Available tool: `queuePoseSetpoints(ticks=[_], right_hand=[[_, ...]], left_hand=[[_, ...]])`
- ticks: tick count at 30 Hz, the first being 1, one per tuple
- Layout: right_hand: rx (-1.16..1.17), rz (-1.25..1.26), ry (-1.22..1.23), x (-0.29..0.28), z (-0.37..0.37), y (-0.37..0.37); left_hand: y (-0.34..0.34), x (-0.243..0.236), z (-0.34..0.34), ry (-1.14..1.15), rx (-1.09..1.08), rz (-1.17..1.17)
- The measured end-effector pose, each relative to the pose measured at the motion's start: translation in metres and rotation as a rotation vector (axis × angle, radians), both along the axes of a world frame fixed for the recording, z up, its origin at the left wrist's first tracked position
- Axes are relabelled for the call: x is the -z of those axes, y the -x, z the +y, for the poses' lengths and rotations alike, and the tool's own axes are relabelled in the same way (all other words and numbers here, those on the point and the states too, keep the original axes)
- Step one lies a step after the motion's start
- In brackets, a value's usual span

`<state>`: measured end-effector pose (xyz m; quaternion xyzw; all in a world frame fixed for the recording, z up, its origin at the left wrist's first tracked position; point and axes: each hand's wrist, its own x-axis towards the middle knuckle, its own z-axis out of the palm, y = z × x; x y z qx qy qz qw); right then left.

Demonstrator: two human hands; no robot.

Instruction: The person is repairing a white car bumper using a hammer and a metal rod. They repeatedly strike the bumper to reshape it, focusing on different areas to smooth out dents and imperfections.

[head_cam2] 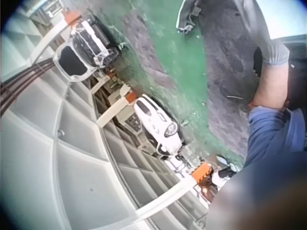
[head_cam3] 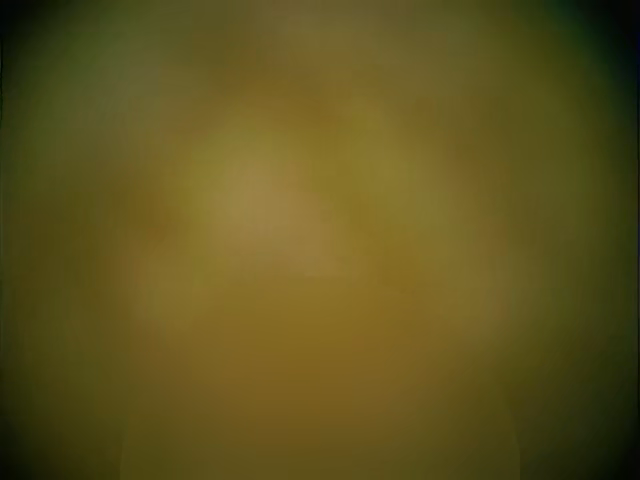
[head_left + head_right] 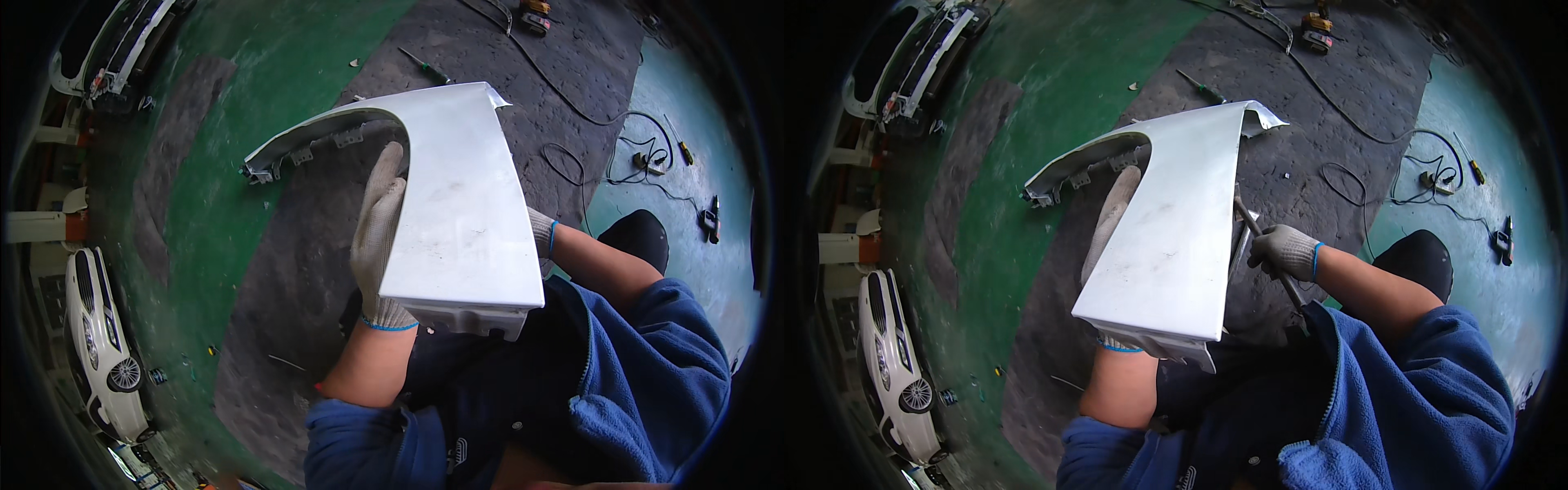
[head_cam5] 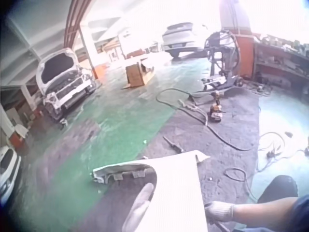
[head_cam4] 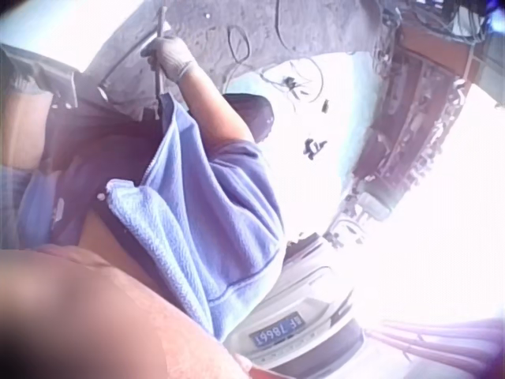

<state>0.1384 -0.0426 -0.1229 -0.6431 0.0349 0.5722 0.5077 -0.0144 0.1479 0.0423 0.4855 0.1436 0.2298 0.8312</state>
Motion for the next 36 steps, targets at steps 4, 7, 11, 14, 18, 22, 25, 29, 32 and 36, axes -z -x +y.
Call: queuePoseSetpoints(ticks=[4, 7, 11, 14, 18, 22, 25, 29, 32, 36], right_hand=[[-0.149, -0.035, 0.093, 0.015, -0.001, 0.001], [-0.469, -0.278, 0.284, 0.014, 0.004, 0.002], [-0.775, -0.761, 0.496, 0.055, -0.005, 0.002], [-0.769, -0.678, 0.588, 0.072, -0.005, -0.006], [-0.755, -0.684, 0.650, 0.115, -0.027, -0.023], [-0.870, -0.697, 0.651, 0.151, -0.029, -0.016], [-1.048, -0.643, 0.612, 0.179, -0.026, -0.009], [-1.342, -1.033, 0.588, 0.272, -0.171, -0.109], [-1.104, -0.937, 0.431, 0.190, -0.012, -0.033], [-0.084, -1.304, 0.135, 0.015, 0.046, -0.035]], left_hand=[[0.006, 0.001, -0.001, 0.156, 0.041, -0.065], [0.013, 0.007, 0.002, 0.272, 0.110, -0.140], [0.010, 0.004, 0.001, 0.469, 0.185, -0.267], [0.010, -0.002, 0.001, 0.436, 0.058, -0.128], [0.006, -0.002, -0.003, 0.456, 0.021, -0.080], [0.010, -0.007, 0.002, 0.442, 0.006, -0.039], [0.024, -0.006, 0.006, -0.276, -0.003, 0.129], [-0.014, -0.022, -0.022, 0.407, 0.273, -0.242], [0.024, -0.007, -0.001, 0.251, 0.063, -0.036], [0.012, -0.010, -0.004, 0.022, 0.043, 0.028]])
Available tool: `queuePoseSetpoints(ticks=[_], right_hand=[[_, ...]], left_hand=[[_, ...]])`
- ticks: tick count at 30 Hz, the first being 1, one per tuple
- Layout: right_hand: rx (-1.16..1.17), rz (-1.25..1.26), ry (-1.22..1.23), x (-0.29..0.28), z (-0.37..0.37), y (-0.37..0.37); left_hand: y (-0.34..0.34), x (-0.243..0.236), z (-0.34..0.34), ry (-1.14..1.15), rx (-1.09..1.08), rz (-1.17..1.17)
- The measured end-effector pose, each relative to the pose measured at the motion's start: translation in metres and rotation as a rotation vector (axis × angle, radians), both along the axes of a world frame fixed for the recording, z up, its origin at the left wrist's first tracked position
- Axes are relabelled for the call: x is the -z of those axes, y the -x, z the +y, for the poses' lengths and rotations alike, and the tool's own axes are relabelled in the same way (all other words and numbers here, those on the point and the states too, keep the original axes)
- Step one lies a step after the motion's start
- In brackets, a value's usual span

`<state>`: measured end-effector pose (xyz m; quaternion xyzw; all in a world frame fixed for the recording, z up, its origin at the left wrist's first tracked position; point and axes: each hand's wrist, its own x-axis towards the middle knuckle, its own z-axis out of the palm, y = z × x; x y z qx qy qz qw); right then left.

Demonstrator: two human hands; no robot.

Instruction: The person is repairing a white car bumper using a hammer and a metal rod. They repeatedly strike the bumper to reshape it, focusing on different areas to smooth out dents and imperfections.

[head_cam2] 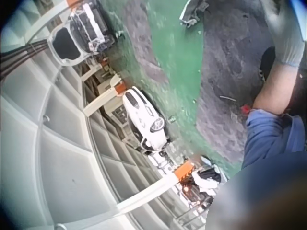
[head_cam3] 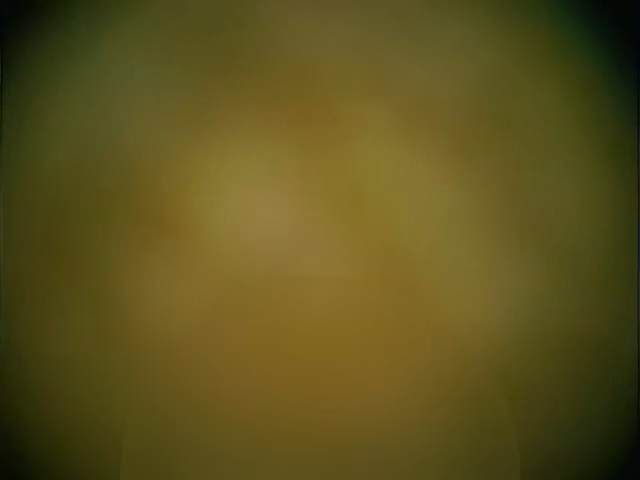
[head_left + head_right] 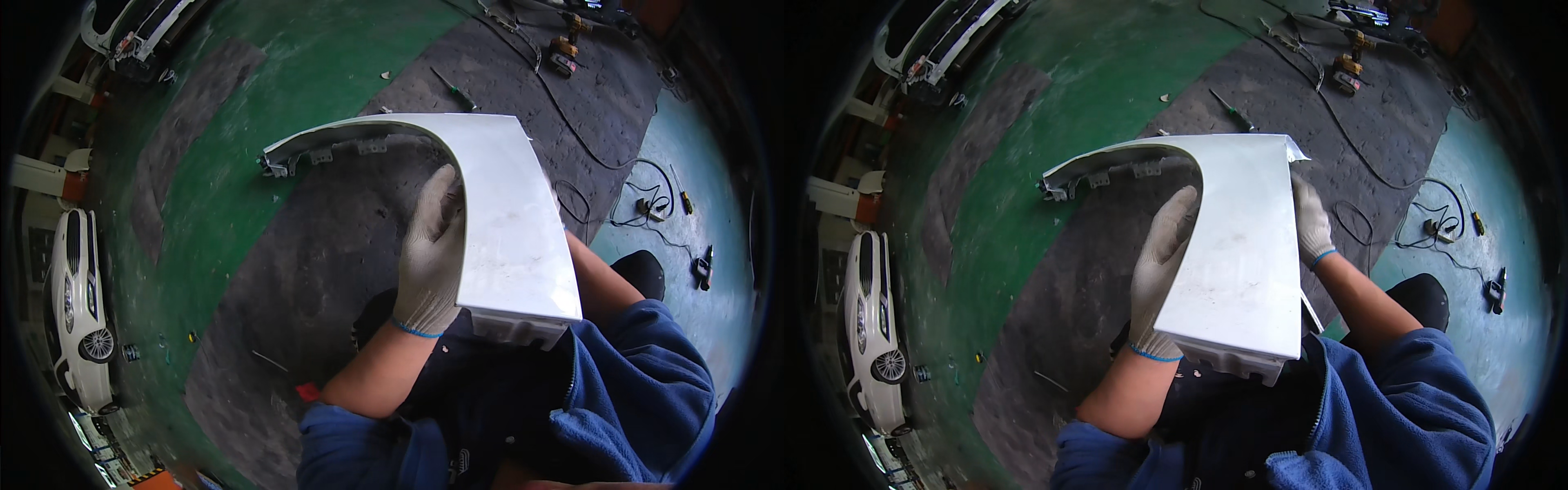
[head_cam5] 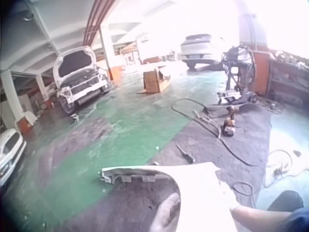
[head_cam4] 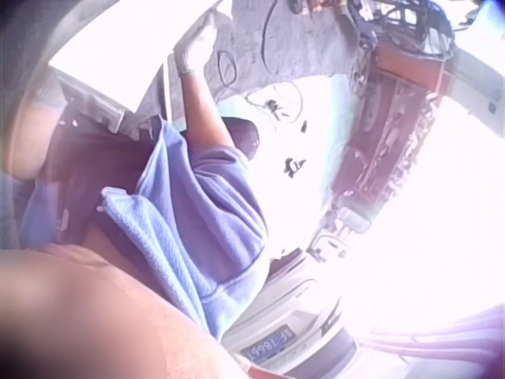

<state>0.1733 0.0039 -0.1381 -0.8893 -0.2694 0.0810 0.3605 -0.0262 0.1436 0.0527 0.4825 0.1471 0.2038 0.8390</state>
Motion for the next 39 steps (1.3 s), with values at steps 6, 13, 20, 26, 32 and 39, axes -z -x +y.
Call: queuePoseSetpoints(ticks=[6, 13, 20, 26, 32, 39], right_hand=[[-0.035, -0.128, -0.176, -0.044, 0.008, -0.058], [0.045, 0.108, -0.018, -0.033, 0.001, -0.050], [0.059, 0.471, 0.036, 0.009, -0.046, -0.046], [-0.009, 0.683, -0.007, 0.032, -0.056, -0.045], [-0.062, 0.601, -0.559, 0.023, -0.038, -0.067], [0.099, 0.440, -0.697, -0.052, -0.028, -0.093]], left_hand=[[-0.045, 0.041, 0.052, -1.245, -0.163, 0.302], [-0.153, 0.066, 0.126, -1.534, -0.155, 0.076], [-0.210, -0.030, 0.170, -1.807, -0.414, 0.314], [-0.207, -0.176, 0.146, -1.563, -0.417, 0.059], [-0.194, -0.297, 0.099, -1.189, -0.539, -0.240], [-0.158, -0.313, 0.136, -1.048, -0.676, -0.178]])
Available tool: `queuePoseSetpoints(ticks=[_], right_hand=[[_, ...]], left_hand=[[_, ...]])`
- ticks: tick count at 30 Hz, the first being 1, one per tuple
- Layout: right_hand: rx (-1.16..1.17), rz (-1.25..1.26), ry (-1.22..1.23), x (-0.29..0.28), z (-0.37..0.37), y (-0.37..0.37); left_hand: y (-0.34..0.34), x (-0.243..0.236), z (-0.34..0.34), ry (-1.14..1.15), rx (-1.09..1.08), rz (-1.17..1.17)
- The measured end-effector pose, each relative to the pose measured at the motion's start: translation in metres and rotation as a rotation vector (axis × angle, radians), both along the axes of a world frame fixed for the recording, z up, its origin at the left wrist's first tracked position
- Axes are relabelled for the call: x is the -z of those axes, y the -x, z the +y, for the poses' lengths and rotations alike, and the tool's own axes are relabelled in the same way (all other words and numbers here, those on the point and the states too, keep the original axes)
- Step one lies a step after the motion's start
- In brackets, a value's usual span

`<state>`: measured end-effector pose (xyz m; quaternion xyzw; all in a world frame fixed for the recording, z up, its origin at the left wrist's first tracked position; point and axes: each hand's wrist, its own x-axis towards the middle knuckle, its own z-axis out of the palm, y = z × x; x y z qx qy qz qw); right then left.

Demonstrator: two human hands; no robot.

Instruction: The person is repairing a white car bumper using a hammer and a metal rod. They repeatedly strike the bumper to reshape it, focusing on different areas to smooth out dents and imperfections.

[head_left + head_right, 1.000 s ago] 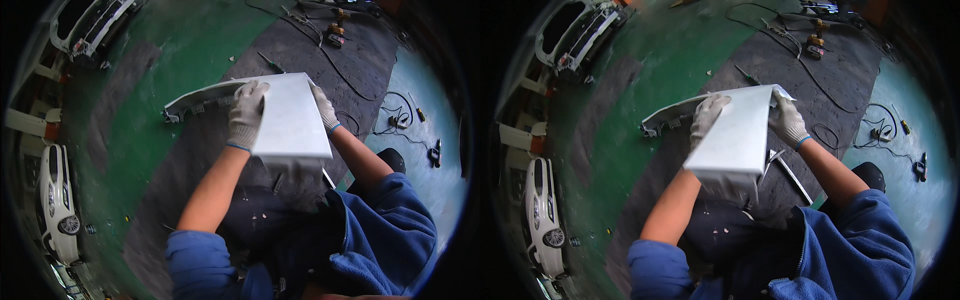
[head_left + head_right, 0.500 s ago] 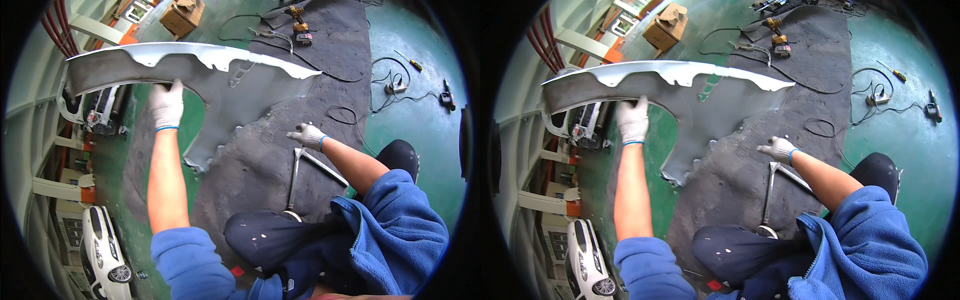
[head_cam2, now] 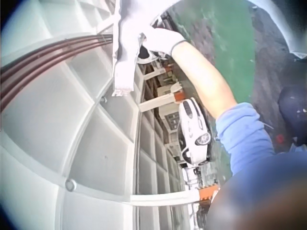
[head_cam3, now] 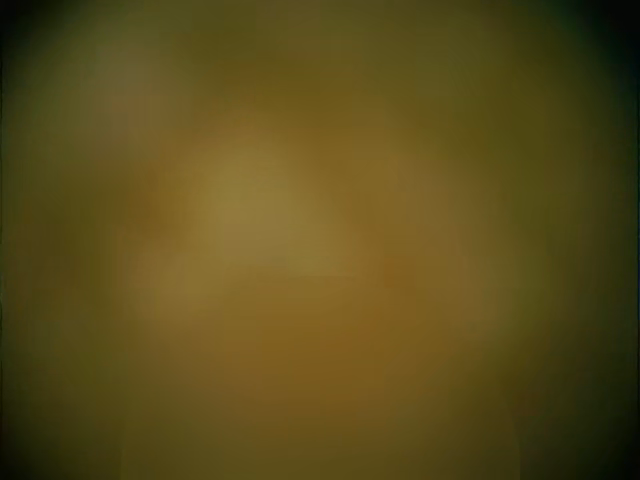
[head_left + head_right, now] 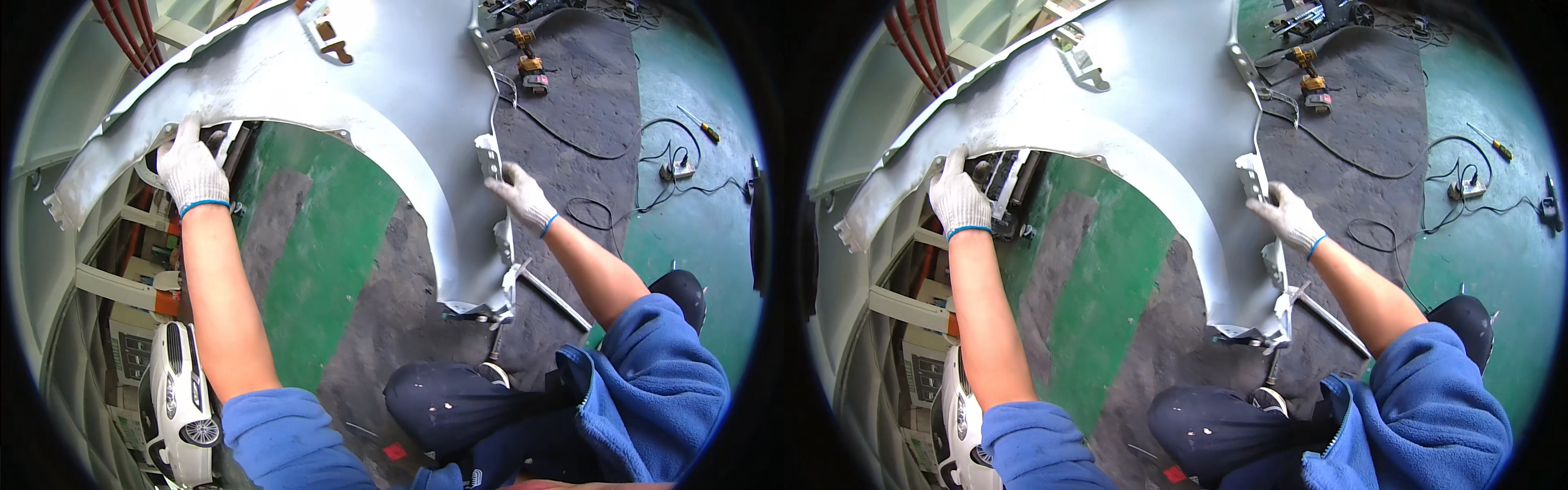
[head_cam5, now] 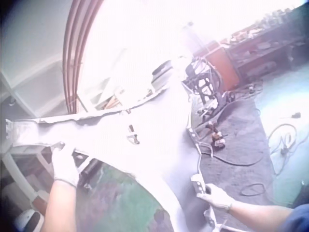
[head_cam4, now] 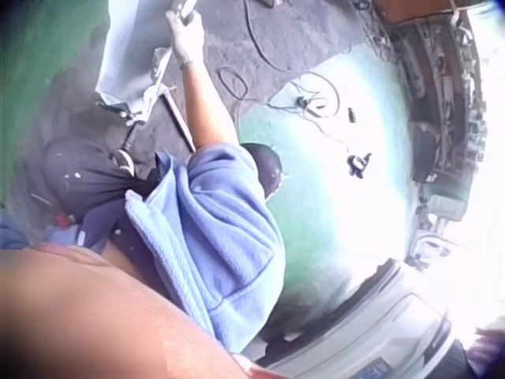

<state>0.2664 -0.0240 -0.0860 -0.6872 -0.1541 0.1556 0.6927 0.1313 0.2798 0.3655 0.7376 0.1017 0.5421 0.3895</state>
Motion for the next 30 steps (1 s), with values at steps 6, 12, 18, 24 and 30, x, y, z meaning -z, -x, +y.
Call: queuePoseSetpoints(ticks=[6, 12, 18, 24, 30], right_hand=[[0.138, -0.247, 0.410, -0.043, -0.034, -0.052], [0.095, -0.454, 0.701, 0.021, -0.064, -0.081], [-0.102, -0.361, 0.930, 0.114, -0.092, -0.112], [-0.266, -0.276, 1.042, 0.166, -0.049, -0.141], [-0.283, -0.306, 1.181, 0.204, -0.061, -0.166]], left_hand=[[0.047, 0.126, 0.125, 0.563, 0.142, -0.012], [0.150, 0.457, 0.092, 1.180, 0.355, -0.020], [0.205, 0.672, -0.023, 1.775, 0.312, -0.193], [0.239, 0.744, -0.037, 1.909, 0.235, -0.159], [0.248, 0.670, -0.038, 1.711, 0.176, 0.631]])
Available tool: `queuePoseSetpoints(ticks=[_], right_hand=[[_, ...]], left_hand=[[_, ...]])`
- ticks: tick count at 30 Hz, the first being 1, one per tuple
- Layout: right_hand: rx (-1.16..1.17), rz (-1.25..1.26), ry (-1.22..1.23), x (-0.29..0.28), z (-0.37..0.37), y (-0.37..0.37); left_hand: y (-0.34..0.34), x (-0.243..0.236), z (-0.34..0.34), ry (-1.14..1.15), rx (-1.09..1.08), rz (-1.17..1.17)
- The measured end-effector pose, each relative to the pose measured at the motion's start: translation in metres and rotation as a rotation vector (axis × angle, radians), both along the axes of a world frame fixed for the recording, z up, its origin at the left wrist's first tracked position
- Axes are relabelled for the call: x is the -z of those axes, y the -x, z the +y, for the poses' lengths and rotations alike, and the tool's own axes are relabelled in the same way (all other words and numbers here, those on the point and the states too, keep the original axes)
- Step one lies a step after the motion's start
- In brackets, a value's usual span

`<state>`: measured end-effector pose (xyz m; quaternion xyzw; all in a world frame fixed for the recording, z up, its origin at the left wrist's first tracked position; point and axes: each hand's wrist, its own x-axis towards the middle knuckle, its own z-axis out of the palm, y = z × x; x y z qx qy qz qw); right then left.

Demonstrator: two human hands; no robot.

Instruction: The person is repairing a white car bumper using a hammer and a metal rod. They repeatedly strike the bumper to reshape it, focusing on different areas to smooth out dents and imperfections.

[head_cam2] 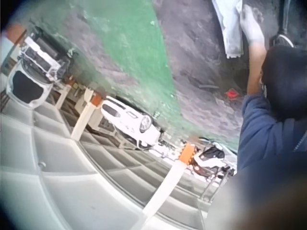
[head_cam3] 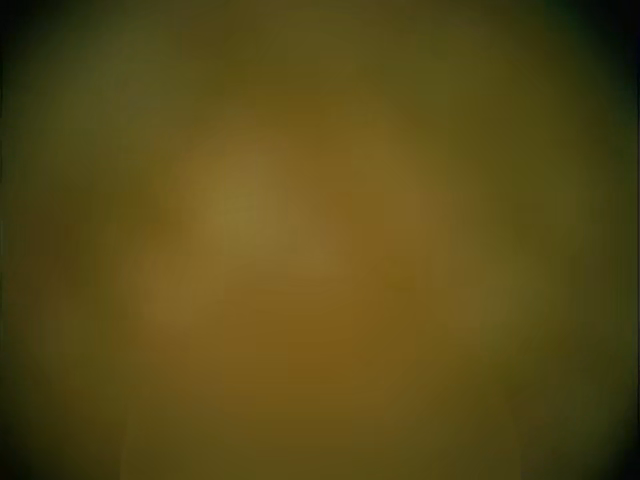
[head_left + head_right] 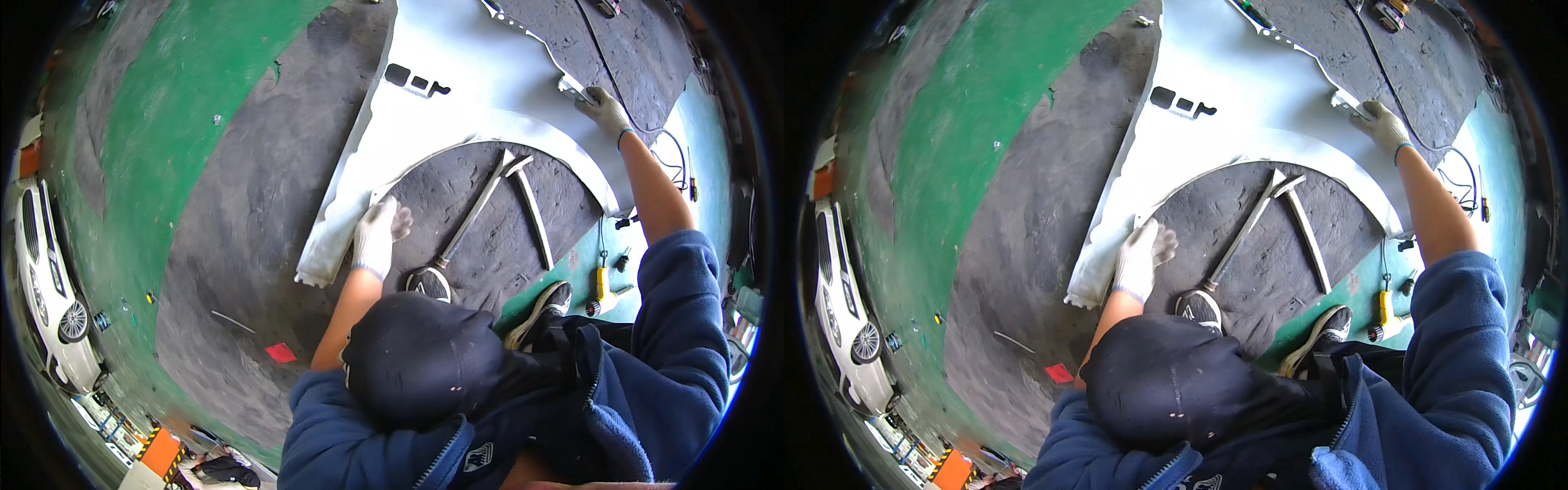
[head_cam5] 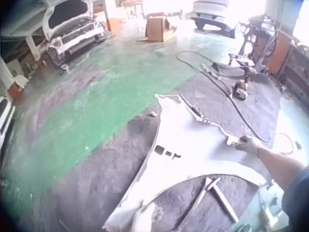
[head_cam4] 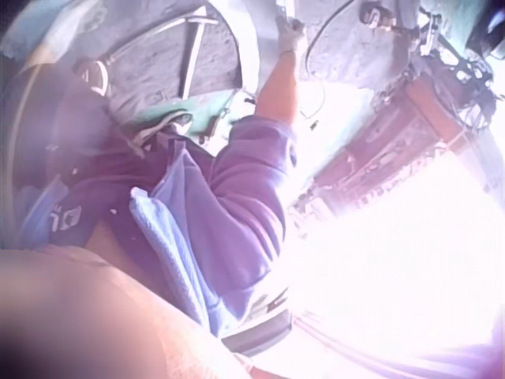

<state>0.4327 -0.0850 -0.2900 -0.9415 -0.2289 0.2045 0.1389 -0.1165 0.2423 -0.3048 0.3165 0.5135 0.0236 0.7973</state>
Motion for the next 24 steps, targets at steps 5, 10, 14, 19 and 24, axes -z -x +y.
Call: queuePoseSetpoints(ticks=[5, 10, 14, 19, 24], right_hand=[[-0.143, -0.612, -0.187, -0.012, 0.044, 0.091], [-0.481, -0.121, -0.254, -0.012, 0.144, 0.246], [-0.864, 0.004, -0.018, 0.009, 0.207, 0.305], [-0.953, -0.032, -0.075, 0.031, 0.228, 0.357], [-0.888, 0.237, -0.254, 0.025, 0.278, 0.380]], left_hand=[[0.043, -0.037, 0.056, -1.567, 0.372, 0.237], [0.096, 0.022, 0.065, -1.338, 0.815, 0.839], [0.110, 0.056, 0.057, -1.507, 0.668, 0.715], [0.107, 0.066, 0.055, -1.468, 0.586, 0.693], [0.102, 0.075, 0.049, -1.496, 0.490, 0.737]])
